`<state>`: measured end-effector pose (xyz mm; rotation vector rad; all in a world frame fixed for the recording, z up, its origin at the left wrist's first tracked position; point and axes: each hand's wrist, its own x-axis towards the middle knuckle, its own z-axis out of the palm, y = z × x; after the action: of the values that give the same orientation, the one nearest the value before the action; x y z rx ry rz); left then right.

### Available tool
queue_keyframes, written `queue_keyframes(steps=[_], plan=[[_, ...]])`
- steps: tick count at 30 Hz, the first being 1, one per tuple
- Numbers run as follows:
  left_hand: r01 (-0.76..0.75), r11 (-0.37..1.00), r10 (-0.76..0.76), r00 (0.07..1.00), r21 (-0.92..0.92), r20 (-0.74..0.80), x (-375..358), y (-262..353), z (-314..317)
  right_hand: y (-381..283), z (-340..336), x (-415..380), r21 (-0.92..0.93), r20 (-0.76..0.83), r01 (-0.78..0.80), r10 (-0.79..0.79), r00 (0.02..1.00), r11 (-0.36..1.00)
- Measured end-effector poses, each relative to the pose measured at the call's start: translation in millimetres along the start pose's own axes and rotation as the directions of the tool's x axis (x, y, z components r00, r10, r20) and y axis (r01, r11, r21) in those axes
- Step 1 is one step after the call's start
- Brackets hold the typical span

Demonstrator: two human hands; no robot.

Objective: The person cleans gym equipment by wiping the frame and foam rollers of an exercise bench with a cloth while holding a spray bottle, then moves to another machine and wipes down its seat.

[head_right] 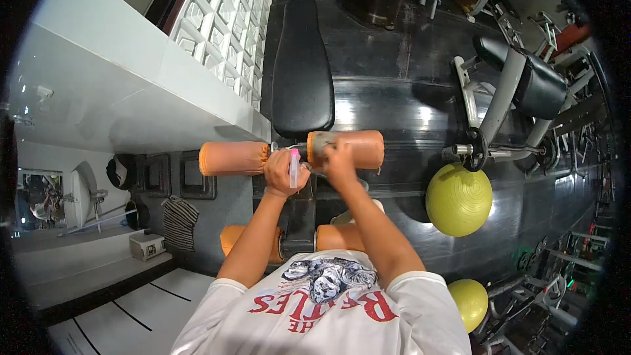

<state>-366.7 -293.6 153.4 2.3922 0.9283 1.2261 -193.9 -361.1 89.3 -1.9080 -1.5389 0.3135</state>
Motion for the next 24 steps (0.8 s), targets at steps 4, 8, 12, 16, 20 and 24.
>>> queue_keyframes(steps=[4, 8, 12, 16, 20, 24], plan=[[0.028, 1.000, -0.028, 0.999, -0.002, 0.021, 0.1, 3.2, -2.6, 7.6, 7.8, -15.4, -0.063, 0.085, 0.061, -0.056, 0.995, 0.996], [0.000, 1.000, 0.000, 1.000, 0.030, 0.022, -0.3, -0.6, -2.7, 62.1, -42.1, -26.7, -0.136, -0.082, -0.093, 0.083, 0.993, 0.986], [-0.016, 1.000, 0.016, 1.000, 0.019, -0.001, -2.3, -0.3, -1.3, 61.3, -60.1, -22.7, -0.147, -0.123, -0.224, 0.207, 0.971, 0.963], [-0.012, 1.000, 0.012, 1.000, 0.014, -0.001, -2.4, -1.2, 0.8, 29.1, -2.6, -15.2, -0.077, -0.167, -0.098, 0.084, 0.982, 0.992], [-0.033, 0.999, 0.033, 0.999, 0.008, 0.022, 2.4, 2.7, -5.9, -21.7, 26.9, -16.3, -0.004, 0.095, 0.032, -0.031, 0.995, 0.999], [-0.038, 0.999, 0.038, 0.999, 0.024, 0.016, -1.9, 3.5, -8.7, 57.7, 3.8, -31.5, -0.128, -0.051, 0.166, -0.173, 0.984, 0.978]])
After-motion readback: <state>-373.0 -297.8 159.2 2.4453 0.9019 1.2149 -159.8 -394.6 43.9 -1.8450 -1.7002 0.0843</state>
